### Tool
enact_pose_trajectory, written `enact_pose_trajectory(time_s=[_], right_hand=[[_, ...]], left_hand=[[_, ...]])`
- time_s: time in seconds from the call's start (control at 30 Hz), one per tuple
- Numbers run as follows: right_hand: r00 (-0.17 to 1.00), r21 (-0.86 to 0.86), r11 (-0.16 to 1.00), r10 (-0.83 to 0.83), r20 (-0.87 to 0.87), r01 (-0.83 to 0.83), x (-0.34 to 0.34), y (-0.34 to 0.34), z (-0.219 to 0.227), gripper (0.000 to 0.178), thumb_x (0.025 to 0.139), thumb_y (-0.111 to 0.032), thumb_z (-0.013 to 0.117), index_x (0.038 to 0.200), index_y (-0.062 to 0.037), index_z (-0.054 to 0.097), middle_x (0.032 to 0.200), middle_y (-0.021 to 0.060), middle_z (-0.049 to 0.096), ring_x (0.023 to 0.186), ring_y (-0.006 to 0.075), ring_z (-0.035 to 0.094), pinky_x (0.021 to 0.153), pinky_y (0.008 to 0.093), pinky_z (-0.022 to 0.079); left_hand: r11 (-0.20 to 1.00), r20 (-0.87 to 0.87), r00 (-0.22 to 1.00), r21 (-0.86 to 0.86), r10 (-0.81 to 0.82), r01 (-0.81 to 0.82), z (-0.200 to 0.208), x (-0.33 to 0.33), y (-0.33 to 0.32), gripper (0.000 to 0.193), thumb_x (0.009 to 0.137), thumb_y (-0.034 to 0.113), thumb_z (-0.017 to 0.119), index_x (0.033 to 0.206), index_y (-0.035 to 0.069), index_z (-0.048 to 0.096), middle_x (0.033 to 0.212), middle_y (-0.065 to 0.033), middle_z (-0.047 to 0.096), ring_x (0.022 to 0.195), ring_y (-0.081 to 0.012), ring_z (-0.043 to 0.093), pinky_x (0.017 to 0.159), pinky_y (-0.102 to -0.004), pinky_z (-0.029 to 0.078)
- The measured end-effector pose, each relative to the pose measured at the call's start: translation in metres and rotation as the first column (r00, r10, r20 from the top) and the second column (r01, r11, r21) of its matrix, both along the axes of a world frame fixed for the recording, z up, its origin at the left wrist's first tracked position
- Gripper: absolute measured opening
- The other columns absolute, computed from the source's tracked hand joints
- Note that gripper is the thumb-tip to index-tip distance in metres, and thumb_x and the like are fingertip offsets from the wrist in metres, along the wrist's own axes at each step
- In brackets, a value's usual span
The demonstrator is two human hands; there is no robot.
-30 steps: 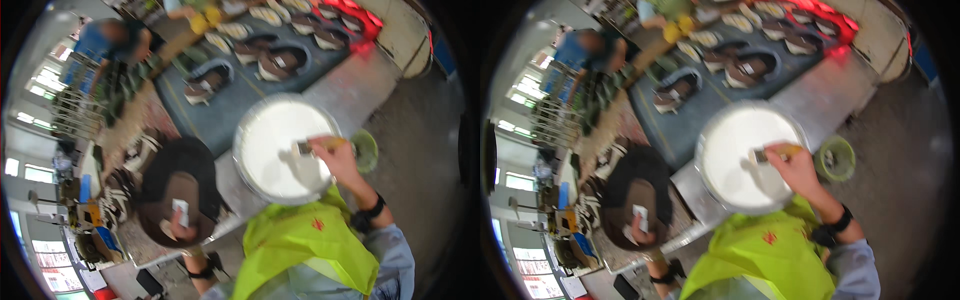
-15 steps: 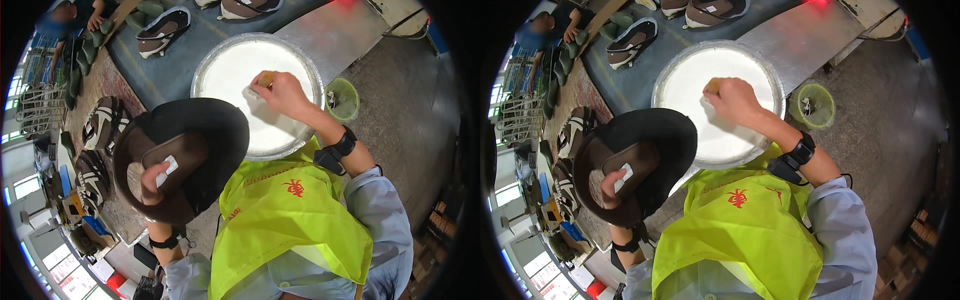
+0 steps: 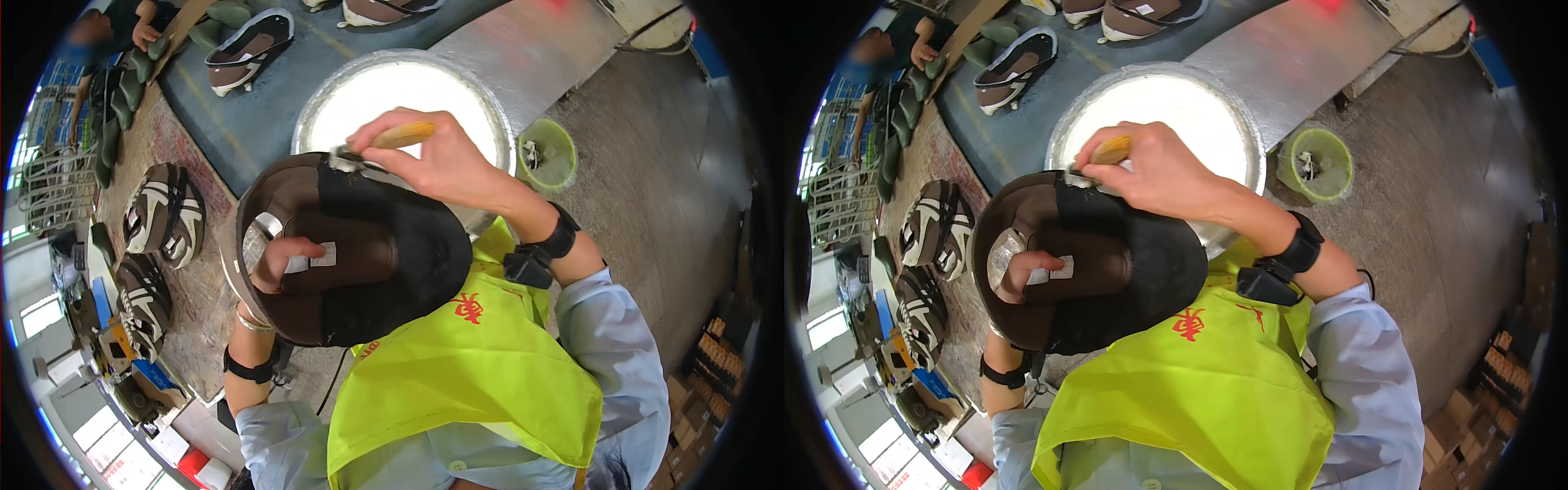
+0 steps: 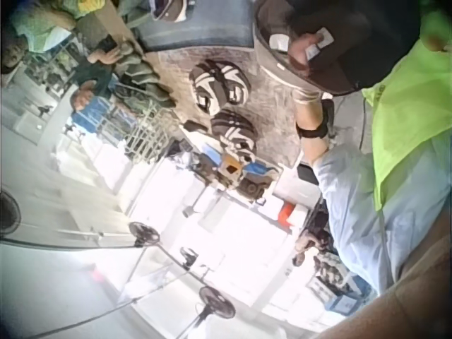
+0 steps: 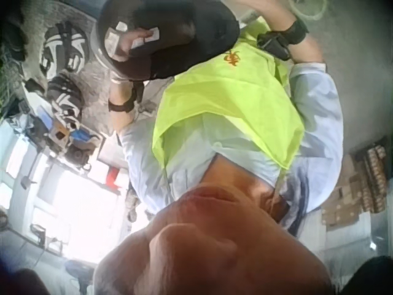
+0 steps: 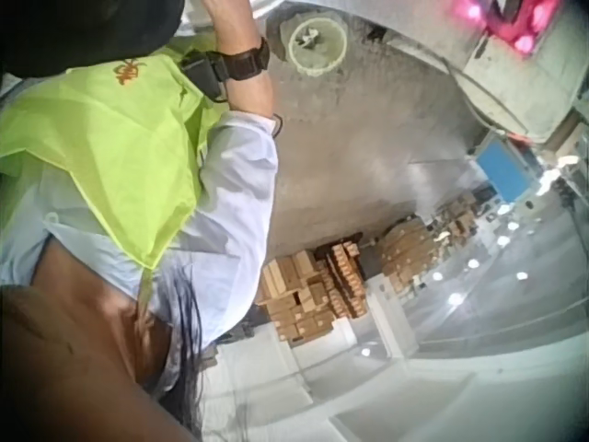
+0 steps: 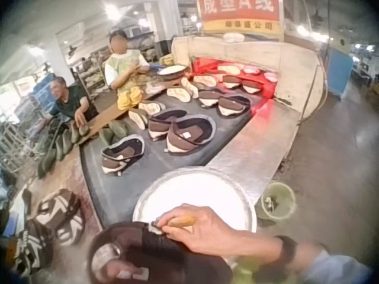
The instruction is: Applying glue to the interior edges of shoe uppers using a brush at a factory workstation.
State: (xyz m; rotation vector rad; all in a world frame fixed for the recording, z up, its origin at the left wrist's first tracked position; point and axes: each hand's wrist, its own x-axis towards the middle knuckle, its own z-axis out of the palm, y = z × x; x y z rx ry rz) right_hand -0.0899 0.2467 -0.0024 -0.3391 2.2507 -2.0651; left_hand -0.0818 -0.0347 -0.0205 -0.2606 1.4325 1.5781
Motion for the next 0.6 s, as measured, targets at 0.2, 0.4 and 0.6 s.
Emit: enact_pose_trajectory(time_s=[0.2,0.4,0.6], right_hand=[[0.986,0.191,0.979,-0.041,-0.159,0.072,-0.002,0.006,0.006,0.01,0.084,-0.009,0.062,0.09,-0.0024,0.066,0.092,0.0076,0.067,0.088,0.016,0.063,0.08,0.0276,0.048],[0.992,0.265,0.958,-0.096,-0.08,0.114,0.018,0.033,-0.011,0.014,0.081,-0.015,0.063,0.089,-0.0049,0.068,0.076,0.0106,0.069,0.067,0.0192,0.065,0.065,0.0283,0.05],[0.989,0.347,0.937,-0.015,0.149,-0.038,0.03,0.033,-0.003,0.013,0.084,-0.01,0.061,0.089,0.0009,0.065,0.085,0.0082,0.069,0.082,0.0147,0.064,0.077,0.028,0.049]], left_hand=[[0.992,-0.068,0.991,0.053,0.119,-0.115,0.032,0.003,0.023,0.024,0.084,0.011,0.053,0.099,-0.004,0.064,0.105,-0.0155,0.064,0.097,-0.0204,0.061,0.091,-0.031,0.047],[0.974,-0.684,0.727,-0.118,0.06,-0.192,0.001,0.013,-0.034,0.028,0.086,0.023,0.056,0.099,-0.002,0.06,0.101,-0.0149,0.063,0.091,-0.0231,0.062,0.081,-0.0286,0.051],[0.858,-0.909,-0.029,-0.381,-0.416,-0.345,0.042,0.014,-0.019,0.029,0.072,-0.007,0.059,0.099,0.004,0.063,0.095,-0.0137,0.063,0.087,-0.0254,0.061,0.079,-0.0362,0.047]])
